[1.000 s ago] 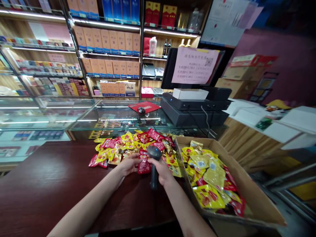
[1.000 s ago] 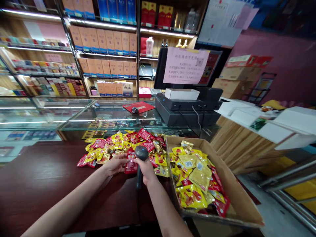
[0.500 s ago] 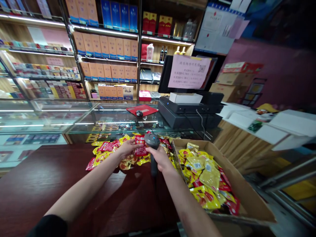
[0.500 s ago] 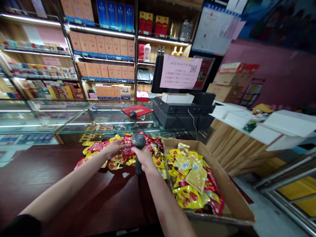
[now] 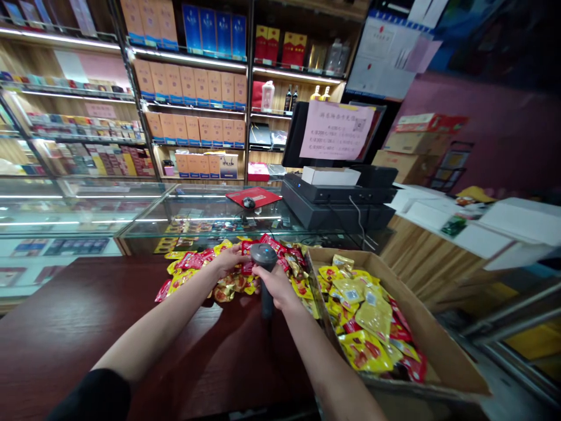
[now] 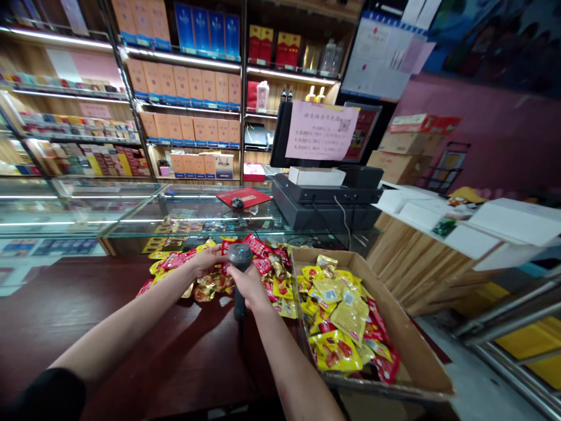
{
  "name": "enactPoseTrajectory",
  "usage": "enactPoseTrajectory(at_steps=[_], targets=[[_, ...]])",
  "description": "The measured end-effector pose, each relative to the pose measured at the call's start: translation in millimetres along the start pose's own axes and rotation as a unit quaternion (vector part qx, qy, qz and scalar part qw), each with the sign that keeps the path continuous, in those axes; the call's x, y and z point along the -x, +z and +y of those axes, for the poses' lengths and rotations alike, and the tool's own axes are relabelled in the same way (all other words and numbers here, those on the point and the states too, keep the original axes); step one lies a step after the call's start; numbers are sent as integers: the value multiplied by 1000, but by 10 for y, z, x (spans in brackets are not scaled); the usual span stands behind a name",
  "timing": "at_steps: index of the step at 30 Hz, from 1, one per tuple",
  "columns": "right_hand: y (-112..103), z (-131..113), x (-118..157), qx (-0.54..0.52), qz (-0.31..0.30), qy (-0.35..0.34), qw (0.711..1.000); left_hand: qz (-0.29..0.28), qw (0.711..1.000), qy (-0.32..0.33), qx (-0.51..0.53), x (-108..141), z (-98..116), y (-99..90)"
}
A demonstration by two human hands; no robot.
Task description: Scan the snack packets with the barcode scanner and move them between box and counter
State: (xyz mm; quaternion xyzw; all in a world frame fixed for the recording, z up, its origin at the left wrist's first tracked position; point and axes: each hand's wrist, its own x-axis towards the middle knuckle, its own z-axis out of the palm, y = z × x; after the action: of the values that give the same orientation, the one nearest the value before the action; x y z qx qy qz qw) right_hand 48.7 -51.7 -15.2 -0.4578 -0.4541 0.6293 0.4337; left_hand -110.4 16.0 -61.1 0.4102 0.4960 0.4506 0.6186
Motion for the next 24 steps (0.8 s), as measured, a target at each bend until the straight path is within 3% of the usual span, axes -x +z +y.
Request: enactPoseTrajectory(at_steps=[6,14,19,21,24], targets=[[25,30,-28,0,-7,5,1000,11,1000,-3,-15,5,0,2],[1,50,-40,-18,-11,15,1000,-23,1000,4,8,64,50,46],[-125,28,-70,6,50,-64,997,-34,999,-36,16,155,85,74],[-203,5,-91,-34,61,-11,997,-52,997,-56,27,224,110,99],[-309,-23,-115,-120,26,115,986,-62,993,-97,29,331,156,140]])
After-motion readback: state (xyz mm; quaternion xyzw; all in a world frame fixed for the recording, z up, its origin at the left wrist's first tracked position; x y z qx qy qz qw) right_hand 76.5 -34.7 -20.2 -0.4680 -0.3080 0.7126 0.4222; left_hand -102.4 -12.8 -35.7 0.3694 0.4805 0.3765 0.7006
